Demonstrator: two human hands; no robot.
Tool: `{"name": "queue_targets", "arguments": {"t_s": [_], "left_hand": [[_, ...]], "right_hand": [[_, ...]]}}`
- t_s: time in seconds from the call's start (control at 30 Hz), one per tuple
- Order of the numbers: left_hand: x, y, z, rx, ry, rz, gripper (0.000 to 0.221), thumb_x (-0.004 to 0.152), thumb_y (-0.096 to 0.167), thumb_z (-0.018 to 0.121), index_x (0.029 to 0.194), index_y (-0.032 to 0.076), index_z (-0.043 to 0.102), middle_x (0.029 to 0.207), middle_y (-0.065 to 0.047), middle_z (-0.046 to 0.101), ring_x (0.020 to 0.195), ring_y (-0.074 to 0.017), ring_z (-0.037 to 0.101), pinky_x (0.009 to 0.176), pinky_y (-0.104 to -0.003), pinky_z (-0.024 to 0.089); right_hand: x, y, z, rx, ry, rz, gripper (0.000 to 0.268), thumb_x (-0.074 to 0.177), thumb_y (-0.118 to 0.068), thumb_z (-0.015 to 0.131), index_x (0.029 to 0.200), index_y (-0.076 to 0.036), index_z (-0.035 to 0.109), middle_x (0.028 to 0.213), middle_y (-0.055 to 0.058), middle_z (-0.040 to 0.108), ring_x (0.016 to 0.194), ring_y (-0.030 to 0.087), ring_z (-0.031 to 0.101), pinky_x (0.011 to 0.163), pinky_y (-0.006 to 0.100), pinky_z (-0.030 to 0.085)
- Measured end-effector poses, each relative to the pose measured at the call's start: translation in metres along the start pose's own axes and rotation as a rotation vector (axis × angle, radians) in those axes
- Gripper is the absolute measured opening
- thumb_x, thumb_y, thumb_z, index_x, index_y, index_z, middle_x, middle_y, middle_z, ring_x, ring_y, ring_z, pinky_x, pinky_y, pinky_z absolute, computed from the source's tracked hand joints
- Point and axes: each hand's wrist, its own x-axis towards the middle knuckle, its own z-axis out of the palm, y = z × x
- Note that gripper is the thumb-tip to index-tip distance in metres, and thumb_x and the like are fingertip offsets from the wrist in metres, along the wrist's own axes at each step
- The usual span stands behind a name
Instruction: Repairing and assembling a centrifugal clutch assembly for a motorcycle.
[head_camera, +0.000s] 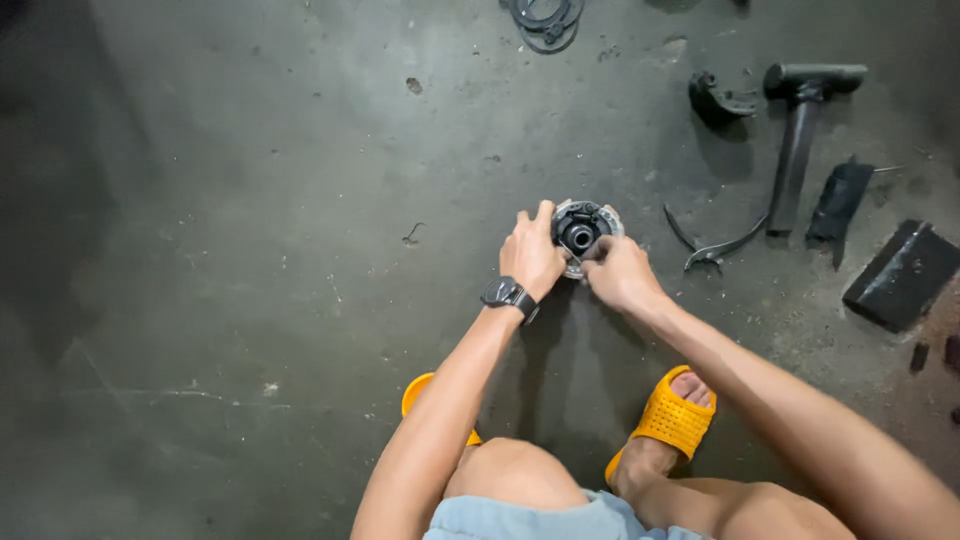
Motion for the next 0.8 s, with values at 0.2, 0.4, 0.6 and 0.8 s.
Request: {"name": "queue_targets", "arguments": {"t_s": [0.2,0.4,0.6,0.8], "left_hand": [[0.007,0.006,-0.002,-0.044,0.035,-0.006,0.049,0.069,-0.001,0.077,0.111,0.003,0.052,0.114,-0.026,0.055,0.095,-0.0514,0.064,0.077,-0.056,0.054],[0.01,0.0,0.018,-0.033,0.148,0.101,0.045,0.066,-0.007,0.071,0.106,0.004,0.054,0.11,-0.019,0.057,0.098,-0.0444,0.065,0.081,-0.052,0.055],[0.011,0.0,0.016,-0.103,0.105,0.017,0.041,0.07,-0.007,0.073,0.108,0.009,0.067,0.112,-0.019,0.058,0.095,-0.0433,0.066,0.081,-0.051,0.055],[0.022,-0.007,0.008,-0.101,0.093,0.055,0.045,0.071,0.0,0.076,0.113,0.013,0.074,0.109,-0.018,0.062,0.095,-0.042,0.067,0.082,-0.049,0.055]], "right_hand": [[0.01,-0.029,-0.02,-0.16,-0.119,0.003,0.021,0.081,-0.009,0.068,0.098,0.001,0.075,0.097,0.028,0.073,0.099,0.043,0.071,0.092,0.048,0.055],[0.03,-0.026,-0.027,-0.306,-0.138,-0.192,0.02,0.077,-0.005,0.067,0.09,0.006,0.076,0.101,0.034,0.068,0.096,0.05,0.068,0.087,0.052,0.054],[0.05,-0.053,-0.048,-0.469,-0.278,-0.075,0.024,0.078,-0.007,0.068,0.091,0.013,0.073,0.089,0.038,0.066,0.091,0.05,0.069,0.08,0.053,0.058],[0.022,-0.066,-0.104,-0.364,0.006,-0.329,0.018,0.079,-0.009,0.07,0.092,0.001,0.076,0.087,0.027,0.072,0.083,0.046,0.071,0.079,0.051,0.056]]}}
